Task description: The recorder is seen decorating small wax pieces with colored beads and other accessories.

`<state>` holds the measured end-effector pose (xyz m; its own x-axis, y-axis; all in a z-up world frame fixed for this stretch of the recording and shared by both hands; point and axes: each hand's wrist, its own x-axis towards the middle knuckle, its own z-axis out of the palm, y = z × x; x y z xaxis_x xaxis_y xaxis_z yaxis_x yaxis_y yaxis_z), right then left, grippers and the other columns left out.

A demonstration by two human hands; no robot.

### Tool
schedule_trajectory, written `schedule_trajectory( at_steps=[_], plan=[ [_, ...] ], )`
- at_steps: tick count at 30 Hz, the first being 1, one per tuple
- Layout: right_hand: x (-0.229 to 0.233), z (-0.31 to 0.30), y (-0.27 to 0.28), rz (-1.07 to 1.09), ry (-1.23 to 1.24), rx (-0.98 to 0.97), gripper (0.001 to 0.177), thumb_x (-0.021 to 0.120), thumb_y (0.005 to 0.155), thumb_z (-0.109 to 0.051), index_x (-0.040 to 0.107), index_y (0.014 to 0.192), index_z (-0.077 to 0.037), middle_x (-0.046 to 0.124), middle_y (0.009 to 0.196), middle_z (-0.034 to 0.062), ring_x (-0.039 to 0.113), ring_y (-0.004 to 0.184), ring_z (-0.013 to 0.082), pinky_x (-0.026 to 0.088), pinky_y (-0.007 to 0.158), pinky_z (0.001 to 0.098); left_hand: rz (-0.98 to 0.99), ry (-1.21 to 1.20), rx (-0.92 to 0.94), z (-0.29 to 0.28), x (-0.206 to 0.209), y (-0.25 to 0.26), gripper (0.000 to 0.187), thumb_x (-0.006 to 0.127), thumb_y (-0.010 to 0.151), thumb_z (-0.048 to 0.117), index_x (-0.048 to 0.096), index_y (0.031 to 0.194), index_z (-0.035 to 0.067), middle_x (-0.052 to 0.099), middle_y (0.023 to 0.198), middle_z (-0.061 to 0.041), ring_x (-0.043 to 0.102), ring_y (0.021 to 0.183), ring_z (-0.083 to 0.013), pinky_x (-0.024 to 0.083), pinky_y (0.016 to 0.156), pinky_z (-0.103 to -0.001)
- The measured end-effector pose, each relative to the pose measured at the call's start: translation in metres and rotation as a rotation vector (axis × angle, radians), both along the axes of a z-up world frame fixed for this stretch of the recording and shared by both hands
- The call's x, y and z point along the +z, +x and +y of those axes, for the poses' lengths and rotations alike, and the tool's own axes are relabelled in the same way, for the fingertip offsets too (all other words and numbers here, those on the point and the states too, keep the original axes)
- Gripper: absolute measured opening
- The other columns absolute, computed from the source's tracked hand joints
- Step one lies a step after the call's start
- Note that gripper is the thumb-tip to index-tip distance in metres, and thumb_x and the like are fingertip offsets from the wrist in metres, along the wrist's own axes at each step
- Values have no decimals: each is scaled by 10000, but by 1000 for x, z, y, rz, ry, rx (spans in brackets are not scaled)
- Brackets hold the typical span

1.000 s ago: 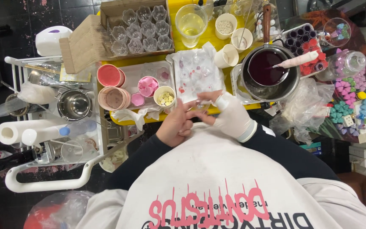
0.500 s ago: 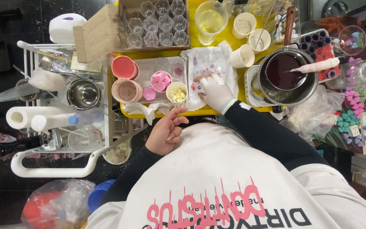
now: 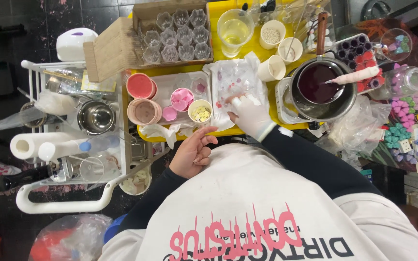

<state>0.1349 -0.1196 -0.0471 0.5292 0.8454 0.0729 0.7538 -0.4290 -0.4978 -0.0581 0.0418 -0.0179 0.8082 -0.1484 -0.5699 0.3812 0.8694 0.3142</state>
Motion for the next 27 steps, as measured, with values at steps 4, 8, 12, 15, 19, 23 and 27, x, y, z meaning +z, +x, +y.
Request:
schedule_trajectory(
  at_steps=[4, 8, 12, 15, 19, 23, 27],
  plan=[
    [107, -20, 10, 147, -73, -5, 216, 733, 892, -218, 700, 1078, -114, 700, 1007, 128, 653, 978, 350, 520, 854, 431, 6, -5, -29, -1, -7, 13, 326, 414, 1104, 321, 596, 1254, 97, 624, 963, -1, 301, 472, -40, 250, 430, -195],
    [197, -40, 51, 306, -14, 26, 181, 743, 864, -216, 748, 986, -83, 748, 875, 112, 735, 791, 264, 561, 711, 335, -25, -9, -51, -5, -4, 31, 270, 449, 1095, 284, 620, 1206, 107, 615, 941, 11, 308, 466, -39, 240, 418, -195],
    [218, -40, 138, -97, -56, -113, 185, 758, 975, -267, 774, 1016, -87, 731, 874, 125, 722, 780, 266, 546, 713, 350, -8, 9, -55, -13, 5, 49, 252, 461, 1080, 279, 621, 1184, 115, 618, 929, 27, 310, 454, -43, 233, 406, -202],
    [167, -31, 232, -403, -103, -59, 120, 774, 978, -280, 797, 980, -162, 753, 897, 66, 700, 914, 274, 476, 937, 484, -11, 41, -39, -18, 3, 52, 268, 458, 1080, 286, 624, 1202, 115, 613, 923, 26, 314, 459, -43, 240, 416, -202],
    [85, 0, 322, -518, -255, 7, 70, 755, 905, -229, 811, 944, -246, 768, 902, 18, 679, 1051, 258, 261, 1107, 609, 5, 54, 2, -23, 2, 50, 275, 452, 1075, 289, 622, 1200, 112, 614, 908, 29, 305, 447, -49, 234, 401, -208],
    [49, 28, 358, -536, -595, 139, 162, 743, 836, -237, 829, 934, -332, 768, 999, 23, 633, 1241, 247, -70, 1175, 717, -10, 98, 61, -26, -5, 45, 324, 427, 1078, 294, 592, 1258, 80, 604, 929, 9, 303, 464, -49, 245, 409, -210],
    [47, 59, 359, -348, -982, 223, 255, 662, 944, -315, 780, 1162, -374, 749, 1189, 24, 579, 1344, 261, -186, 1173, 744, 57, 145, 107, -28, -8, 43, 370, 424, 1059, 281, 545, 1300, 28, 594, 935, -16, 300, 451, -55, 247, 387, -214]
  ],
)
